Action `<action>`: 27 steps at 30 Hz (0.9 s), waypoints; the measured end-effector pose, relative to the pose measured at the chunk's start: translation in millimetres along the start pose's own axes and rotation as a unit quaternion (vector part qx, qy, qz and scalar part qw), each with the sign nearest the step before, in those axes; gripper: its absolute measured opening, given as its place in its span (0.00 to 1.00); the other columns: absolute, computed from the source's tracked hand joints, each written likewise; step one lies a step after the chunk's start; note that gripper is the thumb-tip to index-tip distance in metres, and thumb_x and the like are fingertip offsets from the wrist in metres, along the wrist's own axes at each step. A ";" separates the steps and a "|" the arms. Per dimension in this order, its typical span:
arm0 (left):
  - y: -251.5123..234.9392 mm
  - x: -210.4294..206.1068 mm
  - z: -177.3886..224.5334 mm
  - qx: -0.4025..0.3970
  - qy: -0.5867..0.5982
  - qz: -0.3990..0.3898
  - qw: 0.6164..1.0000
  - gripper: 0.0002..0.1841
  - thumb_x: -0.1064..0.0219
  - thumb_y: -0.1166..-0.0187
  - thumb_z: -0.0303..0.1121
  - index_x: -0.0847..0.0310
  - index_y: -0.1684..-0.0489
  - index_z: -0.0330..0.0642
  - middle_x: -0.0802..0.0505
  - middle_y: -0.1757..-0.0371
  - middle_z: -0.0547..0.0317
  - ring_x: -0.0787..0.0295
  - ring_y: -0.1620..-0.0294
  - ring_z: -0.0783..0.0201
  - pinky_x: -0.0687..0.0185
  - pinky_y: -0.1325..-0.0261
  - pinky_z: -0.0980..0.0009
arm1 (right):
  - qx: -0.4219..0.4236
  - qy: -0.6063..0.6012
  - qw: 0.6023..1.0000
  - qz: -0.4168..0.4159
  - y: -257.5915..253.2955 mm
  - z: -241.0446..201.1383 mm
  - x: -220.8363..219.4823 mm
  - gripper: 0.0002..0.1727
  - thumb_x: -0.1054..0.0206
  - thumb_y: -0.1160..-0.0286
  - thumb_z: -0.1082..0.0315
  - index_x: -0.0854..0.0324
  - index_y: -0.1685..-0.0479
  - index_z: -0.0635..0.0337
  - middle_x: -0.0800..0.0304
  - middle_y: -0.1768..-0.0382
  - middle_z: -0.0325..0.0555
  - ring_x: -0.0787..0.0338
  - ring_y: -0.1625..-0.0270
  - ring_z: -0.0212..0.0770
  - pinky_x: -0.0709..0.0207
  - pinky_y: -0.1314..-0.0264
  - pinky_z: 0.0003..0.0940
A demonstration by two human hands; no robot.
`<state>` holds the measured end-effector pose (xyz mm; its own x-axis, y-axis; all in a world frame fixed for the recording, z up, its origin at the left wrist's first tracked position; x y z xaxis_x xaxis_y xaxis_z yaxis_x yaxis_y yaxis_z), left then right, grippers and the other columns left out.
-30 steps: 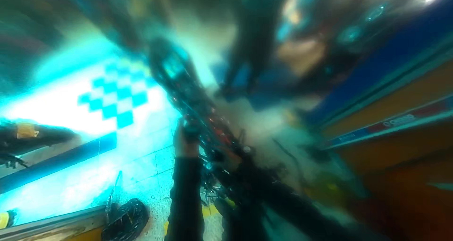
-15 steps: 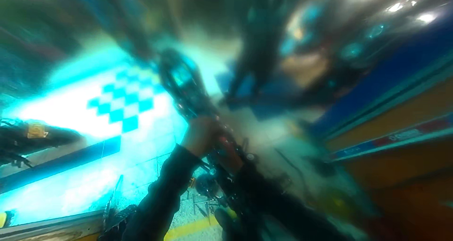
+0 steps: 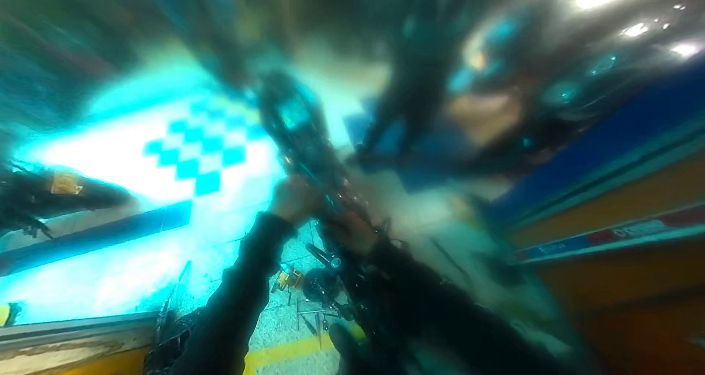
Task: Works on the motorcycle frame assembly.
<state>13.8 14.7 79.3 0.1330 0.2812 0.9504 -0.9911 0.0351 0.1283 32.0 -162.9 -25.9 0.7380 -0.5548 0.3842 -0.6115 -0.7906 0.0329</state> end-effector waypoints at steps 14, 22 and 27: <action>-11.7 -10.1 10.6 -0.039 -0.013 -0.030 0.999 0.30 0.56 0.07 0.54 0.13 0.32 0.45 0.16 0.22 0.47 0.31 0.14 0.44 0.48 0.12 0.38 | -0.047 0.028 0.996 0.069 -10.0 4.5 -3.8 0.13 0.35 0.15 0.65 0.11 0.40 0.58 0.04 0.52 0.47 0.06 0.47 0.43 0.17 0.34 0.52; 25.9 11.6 17.9 -0.043 -0.022 0.025 0.999 0.27 0.51 0.08 0.52 0.05 0.51 0.46 0.15 0.23 0.55 0.37 0.11 0.44 0.57 0.09 0.37 | -0.025 0.008 0.995 0.100 -12.1 20.8 2.5 0.12 0.32 0.18 0.62 0.09 0.50 0.61 0.04 0.57 0.49 0.06 0.52 0.43 0.14 0.38 0.50; -18.0 -0.4 16.6 0.037 -0.034 -0.039 0.998 0.33 0.58 0.08 0.58 0.08 0.45 0.45 0.12 0.28 0.49 0.28 0.16 0.47 0.47 0.14 0.37 | -0.049 0.077 0.995 0.039 -7.2 1.4 -0.7 0.13 0.34 0.16 0.62 0.09 0.44 0.56 0.05 0.50 0.50 0.07 0.45 0.50 0.19 0.35 0.59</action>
<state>31.7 -2.0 81.3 0.2129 0.2154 0.9530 -0.9750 -0.0170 0.2217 36.2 -157.1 -27.7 0.6389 -0.5621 0.5252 -0.6963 -0.7128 0.0841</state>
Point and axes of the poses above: each hand's wrist, its own y-axis away from the middle knuckle, its own x-axis out of the back of the hand, z = x × y, the point moved 1 cm from there along -y, towards the middle knuckle
